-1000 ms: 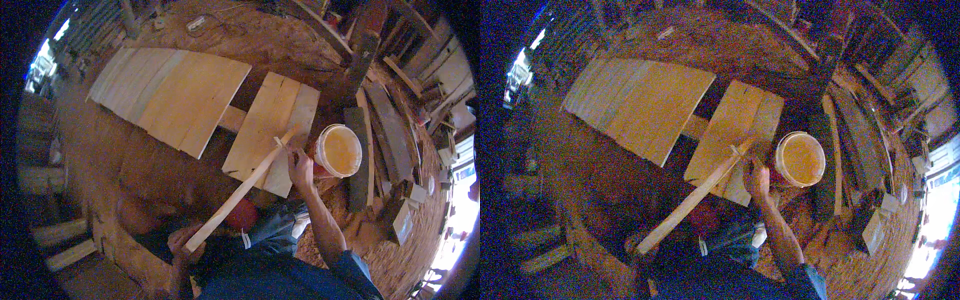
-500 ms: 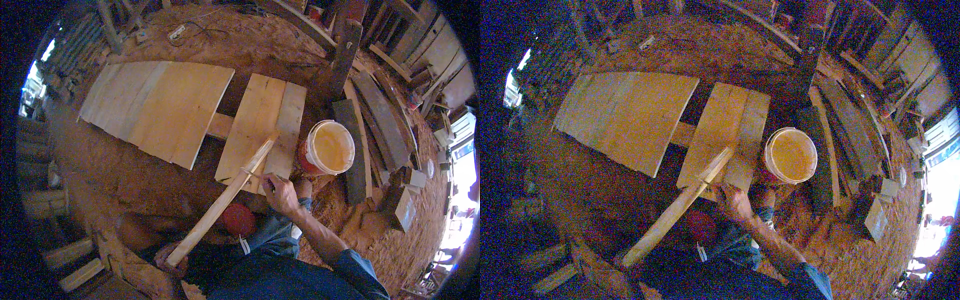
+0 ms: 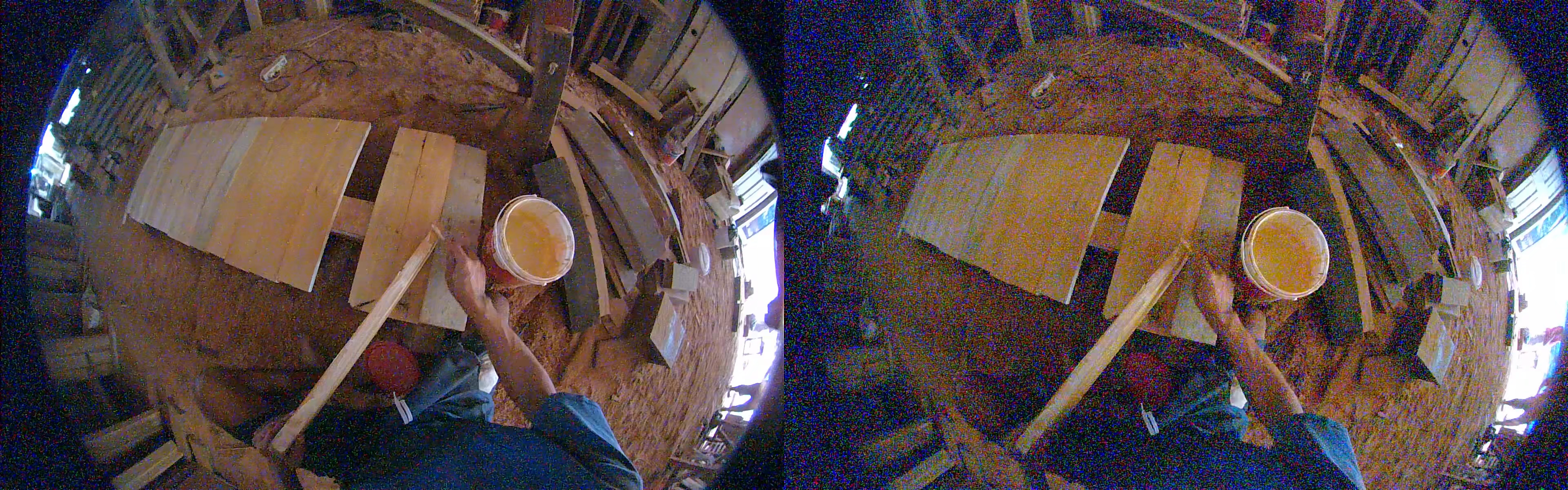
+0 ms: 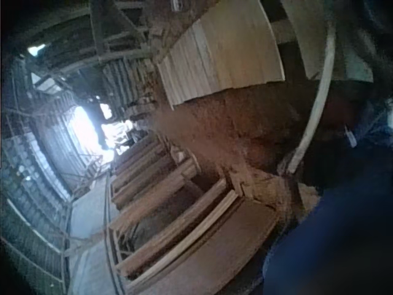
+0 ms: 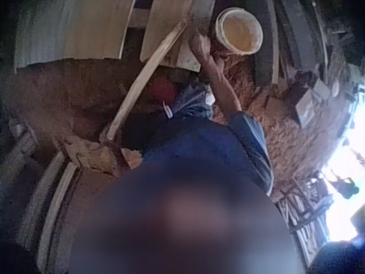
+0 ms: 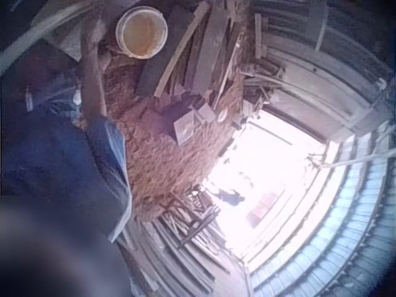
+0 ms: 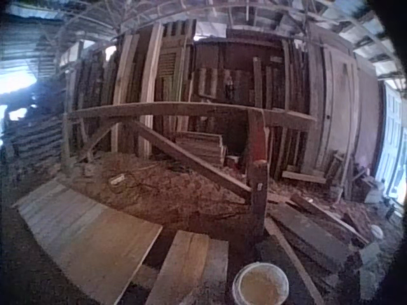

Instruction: The person sits on the floor and applies a liquid finish to a long wooden plank using a brush. They repeatedly dip the brush into a bucket and coat the plank, then place it on a workbench.

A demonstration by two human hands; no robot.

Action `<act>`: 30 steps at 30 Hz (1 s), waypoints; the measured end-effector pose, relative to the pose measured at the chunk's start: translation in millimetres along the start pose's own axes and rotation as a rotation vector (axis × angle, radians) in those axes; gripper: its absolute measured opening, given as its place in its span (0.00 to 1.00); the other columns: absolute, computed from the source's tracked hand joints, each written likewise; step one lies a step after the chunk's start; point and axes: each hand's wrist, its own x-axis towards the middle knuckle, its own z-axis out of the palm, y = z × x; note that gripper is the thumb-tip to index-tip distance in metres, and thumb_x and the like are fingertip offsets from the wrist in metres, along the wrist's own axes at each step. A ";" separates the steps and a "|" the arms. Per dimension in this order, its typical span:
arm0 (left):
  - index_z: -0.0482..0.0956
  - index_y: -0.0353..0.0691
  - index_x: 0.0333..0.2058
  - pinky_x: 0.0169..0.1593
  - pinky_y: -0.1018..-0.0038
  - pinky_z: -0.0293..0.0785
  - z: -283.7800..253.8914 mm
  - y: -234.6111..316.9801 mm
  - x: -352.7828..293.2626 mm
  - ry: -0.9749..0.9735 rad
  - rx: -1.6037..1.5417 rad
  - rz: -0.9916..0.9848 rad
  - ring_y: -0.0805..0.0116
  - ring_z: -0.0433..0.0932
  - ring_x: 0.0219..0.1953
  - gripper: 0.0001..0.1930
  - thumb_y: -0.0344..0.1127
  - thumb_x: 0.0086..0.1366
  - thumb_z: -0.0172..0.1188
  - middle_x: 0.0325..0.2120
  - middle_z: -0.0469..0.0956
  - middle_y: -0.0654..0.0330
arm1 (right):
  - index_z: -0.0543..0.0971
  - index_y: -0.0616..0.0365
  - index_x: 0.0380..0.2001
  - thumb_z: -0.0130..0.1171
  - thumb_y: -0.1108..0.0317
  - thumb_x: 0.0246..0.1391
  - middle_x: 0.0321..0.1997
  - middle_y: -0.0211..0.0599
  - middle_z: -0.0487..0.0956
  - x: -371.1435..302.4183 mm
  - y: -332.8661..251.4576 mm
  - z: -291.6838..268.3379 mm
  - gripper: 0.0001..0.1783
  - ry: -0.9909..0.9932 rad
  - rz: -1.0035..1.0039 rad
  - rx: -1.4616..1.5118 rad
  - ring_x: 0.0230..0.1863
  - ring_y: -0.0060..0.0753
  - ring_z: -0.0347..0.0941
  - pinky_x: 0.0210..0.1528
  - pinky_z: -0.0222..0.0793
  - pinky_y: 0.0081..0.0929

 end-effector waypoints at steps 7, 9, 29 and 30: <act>0.76 0.39 0.50 0.45 0.64 0.78 0.1 -0.2 0.8 -0.002 0.009 -0.016 0.56 0.81 0.43 0.21 0.32 0.56 0.62 0.44 0.80 0.52 | 0.76 0.59 0.34 0.57 0.69 0.57 0.33 0.54 0.79 -5.0 -25.8 -28.2 0.06 -0.039 0.083 0.127 0.36 0.59 0.77 0.35 0.72 0.48; 0.76 0.39 0.51 0.46 0.64 0.78 0.5 0.2 1.2 0.003 0.009 -0.014 0.55 0.80 0.43 0.21 0.31 0.57 0.62 0.44 0.80 0.51 | 0.76 0.59 0.35 0.57 0.68 0.56 0.35 0.53 0.80 11.7 -21.2 -24.7 0.06 -0.106 0.207 0.171 0.37 0.57 0.78 0.37 0.73 0.46; 0.72 0.39 0.55 0.49 0.64 0.76 -0.8 -2.2 -3.7 0.017 0.023 -0.043 0.54 0.78 0.48 0.22 0.30 0.61 0.59 0.49 0.78 0.50 | 0.79 0.58 0.38 0.58 0.68 0.57 0.30 0.53 0.80 -9.3 -22.9 -25.8 0.08 -0.027 -0.016 0.145 0.31 0.61 0.77 0.33 0.73 0.49; 0.72 0.39 0.56 0.49 0.64 0.76 -1.2 -2.1 -3.1 0.015 0.020 -0.040 0.54 0.78 0.48 0.22 0.30 0.62 0.58 0.49 0.78 0.50 | 0.79 0.57 0.39 0.58 0.69 0.57 0.30 0.53 0.80 1.0 -23.8 -27.0 0.08 0.007 0.030 0.106 0.31 0.60 0.77 0.33 0.73 0.48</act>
